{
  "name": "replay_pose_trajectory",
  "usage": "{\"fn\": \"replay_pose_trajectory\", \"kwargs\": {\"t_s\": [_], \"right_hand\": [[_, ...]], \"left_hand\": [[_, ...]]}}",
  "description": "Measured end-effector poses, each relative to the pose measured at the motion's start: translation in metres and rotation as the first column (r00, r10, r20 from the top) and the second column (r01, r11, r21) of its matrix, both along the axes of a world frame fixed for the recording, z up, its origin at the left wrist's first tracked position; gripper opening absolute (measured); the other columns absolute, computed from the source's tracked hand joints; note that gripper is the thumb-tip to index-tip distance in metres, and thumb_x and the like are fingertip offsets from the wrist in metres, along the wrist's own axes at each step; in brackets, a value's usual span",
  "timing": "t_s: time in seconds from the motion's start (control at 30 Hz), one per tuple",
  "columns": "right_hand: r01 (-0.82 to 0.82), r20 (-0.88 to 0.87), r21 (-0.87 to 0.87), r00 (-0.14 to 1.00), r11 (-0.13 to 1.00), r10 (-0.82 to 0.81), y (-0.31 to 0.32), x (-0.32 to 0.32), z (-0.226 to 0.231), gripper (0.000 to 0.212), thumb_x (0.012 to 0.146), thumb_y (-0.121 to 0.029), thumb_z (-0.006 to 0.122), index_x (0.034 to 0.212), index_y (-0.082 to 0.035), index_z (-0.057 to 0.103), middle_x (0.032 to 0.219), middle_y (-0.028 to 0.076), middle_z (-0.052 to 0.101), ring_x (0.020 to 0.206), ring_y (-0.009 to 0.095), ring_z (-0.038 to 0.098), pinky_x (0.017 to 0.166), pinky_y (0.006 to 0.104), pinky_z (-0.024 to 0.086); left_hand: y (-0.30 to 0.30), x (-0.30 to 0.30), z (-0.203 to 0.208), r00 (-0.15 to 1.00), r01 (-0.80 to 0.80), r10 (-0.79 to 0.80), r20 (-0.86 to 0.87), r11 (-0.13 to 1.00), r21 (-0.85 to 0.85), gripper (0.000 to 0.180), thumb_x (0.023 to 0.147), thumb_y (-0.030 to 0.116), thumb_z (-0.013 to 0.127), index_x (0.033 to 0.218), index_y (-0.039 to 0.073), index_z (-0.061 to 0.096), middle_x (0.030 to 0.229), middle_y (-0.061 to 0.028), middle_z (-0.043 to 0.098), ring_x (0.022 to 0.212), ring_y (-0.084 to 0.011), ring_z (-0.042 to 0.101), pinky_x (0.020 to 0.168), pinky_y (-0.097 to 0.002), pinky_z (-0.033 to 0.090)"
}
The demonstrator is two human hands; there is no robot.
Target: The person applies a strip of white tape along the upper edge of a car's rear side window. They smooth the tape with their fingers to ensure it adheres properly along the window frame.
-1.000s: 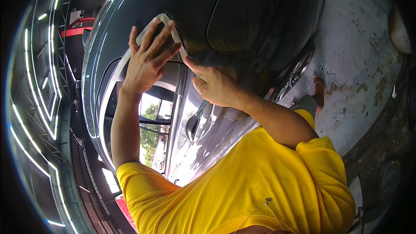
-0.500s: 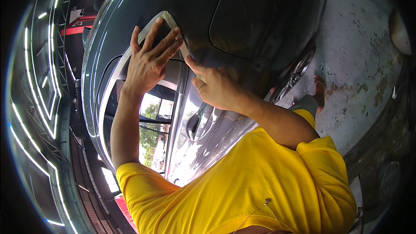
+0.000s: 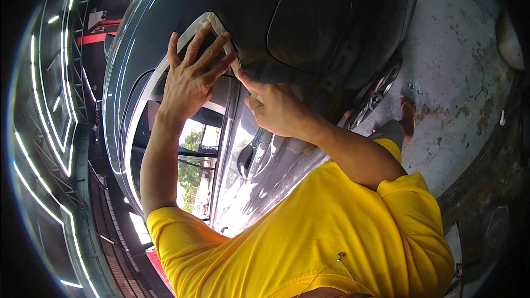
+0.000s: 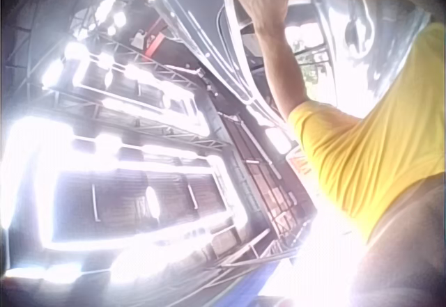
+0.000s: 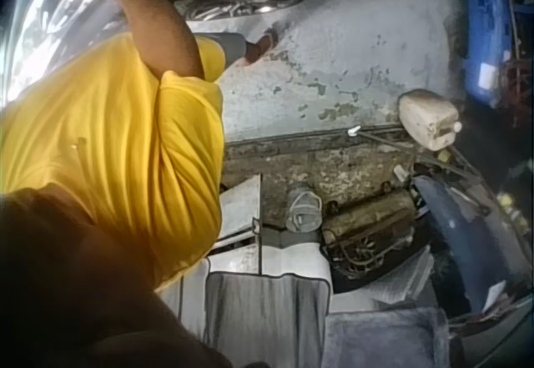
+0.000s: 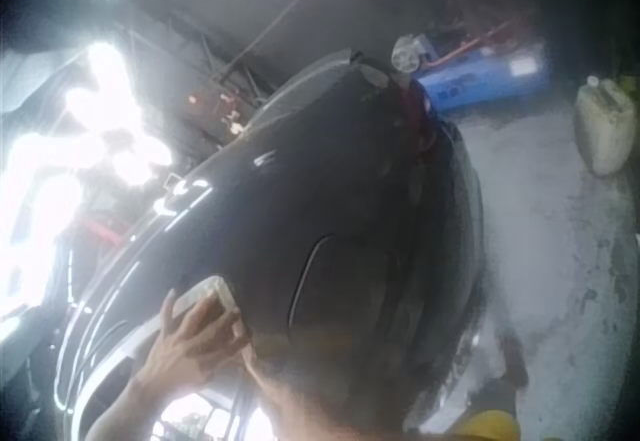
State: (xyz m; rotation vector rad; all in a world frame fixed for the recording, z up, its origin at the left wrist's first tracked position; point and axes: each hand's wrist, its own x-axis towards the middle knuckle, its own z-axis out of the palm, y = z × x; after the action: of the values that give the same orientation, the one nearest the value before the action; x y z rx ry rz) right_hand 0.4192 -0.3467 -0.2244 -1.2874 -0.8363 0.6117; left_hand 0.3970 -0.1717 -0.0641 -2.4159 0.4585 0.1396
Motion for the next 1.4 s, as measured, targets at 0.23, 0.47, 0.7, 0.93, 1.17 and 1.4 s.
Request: {"fn": "replay_pose_trajectory", "kwargs": {"t_s": [0.23, 0.47, 0.7, 0.93, 1.17, 1.4], "right_hand": [[0.060, 0.038, -0.023, 0.998, 0.998, -0.059, 0.004, -0.001, -0.002, 0.064, 0.104, -0.019, 0.060, 0.164, -0.012, 0.037, 0.085, 0.027, 0.073, 0.077, 0.036, 0.076, 0.078, 0.0426, 0.061], [0.007, -0.010, -0.024, 1.000, 1.000, -0.007, 0.002, 0.003, 0.002, 0.063, 0.106, -0.020, 0.057, 0.165, -0.012, 0.037, 0.083, 0.023, 0.075, 0.072, 0.028, 0.076, 0.079, 0.0383, 0.063], [0.239, 0.148, 0.184, 0.952, 0.953, -0.267, 0.026, -0.007, -0.021, 0.063, 0.106, -0.022, 0.057, 0.163, -0.005, 0.037, 0.078, 0.021, 0.073, 0.063, 0.024, 0.073, 0.070, 0.0350, 0.062], [-0.016, -0.221, 0.083, 0.975, 0.996, 0.034, -0.010, -0.019, -0.001, 0.055, 0.105, -0.013, 0.057, 0.157, 0.001, 0.046, 0.086, 0.021, 0.074, 0.071, 0.026, 0.073, 0.069, 0.0332, 0.060], [0.113, -0.328, 0.199, 0.944, 0.973, -0.042, 0.003, -0.036, -0.023, 0.050, 0.109, -0.016, 0.057, 0.156, -0.002, 0.050, 0.098, 0.011, 0.073, 0.057, 0.008, 0.064, 0.053, 0.0248, 0.053], [0.126, -0.295, 0.161, 0.953, 0.979, -0.075, -0.008, -0.057, -0.028, 0.053, 0.105, -0.019, 0.058, 0.152, 0.005, 0.050, 0.132, 0.033, 0.066, 0.120, 0.037, 0.070, 0.102, 0.0367, 0.053]], "left_hand": [[-0.001, -0.002, 0.000, 1.000, -0.006, 0.006, -0.001, 1.000, 0.021, 0.066, 0.077, 0.002, 0.081, 0.131, 0.038, 0.073, 0.163, 0.0078, 0.049, 0.161, -0.0234, 0.028, 0.129, -0.0688, 0.010], [0.001, -0.005, -0.006, 1.000, 0.002, -0.002, 0.004, 0.999, 0.047, 0.055, 0.082, 0.011, 0.078, 0.130, 0.038, 0.074, 0.164, 0.0093, 0.048, 0.161, -0.0230, 0.027, 0.129, -0.0682, 0.010], [-0.008, -0.015, -0.012, 1.000, -0.018, 0.018, 0.000, 0.995, 0.102, 0.048, 0.088, 0.020, 0.074, 0.134, 0.033, 0.072, 0.165, 0.0081, 0.046, 0.161, -0.0232, 0.026, 0.127, -0.0714, 0.010], [-0.009, -0.019, -0.016, 1.000, -0.006, 0.004, 0.015, 0.995, 0.101, 0.048, 0.089, 0.019, 0.073, 0.136, 0.029, 0.071, 0.167, 0.0074, 0.043, 0.161, -0.0229, 0.025, 0.124, -0.0747, 0.009], [-0.013, -0.020, -0.015, 1.000, -0.016, 0.016, 0.001, 0.989, 0.146, 0.050, 0.091, 0.022, 0.072, 0.140, 0.029, 0.069, 0.168, 0.0074, 0.041, 0.162, -0.0226, 0.023, 0.125, -0.0759, 0.010], [-0.007, -0.025, -0.016, 1.000, -0.029, 0.030, -0.001, 0.992, 0.119, 0.049, 0.092, 0.024, 0.071, 0.140, 0.031, 0.068, 0.169, 0.0080, 0.039, 0.161, -0.0229, 0.023, 0.125, -0.0766, 0.009]]}}
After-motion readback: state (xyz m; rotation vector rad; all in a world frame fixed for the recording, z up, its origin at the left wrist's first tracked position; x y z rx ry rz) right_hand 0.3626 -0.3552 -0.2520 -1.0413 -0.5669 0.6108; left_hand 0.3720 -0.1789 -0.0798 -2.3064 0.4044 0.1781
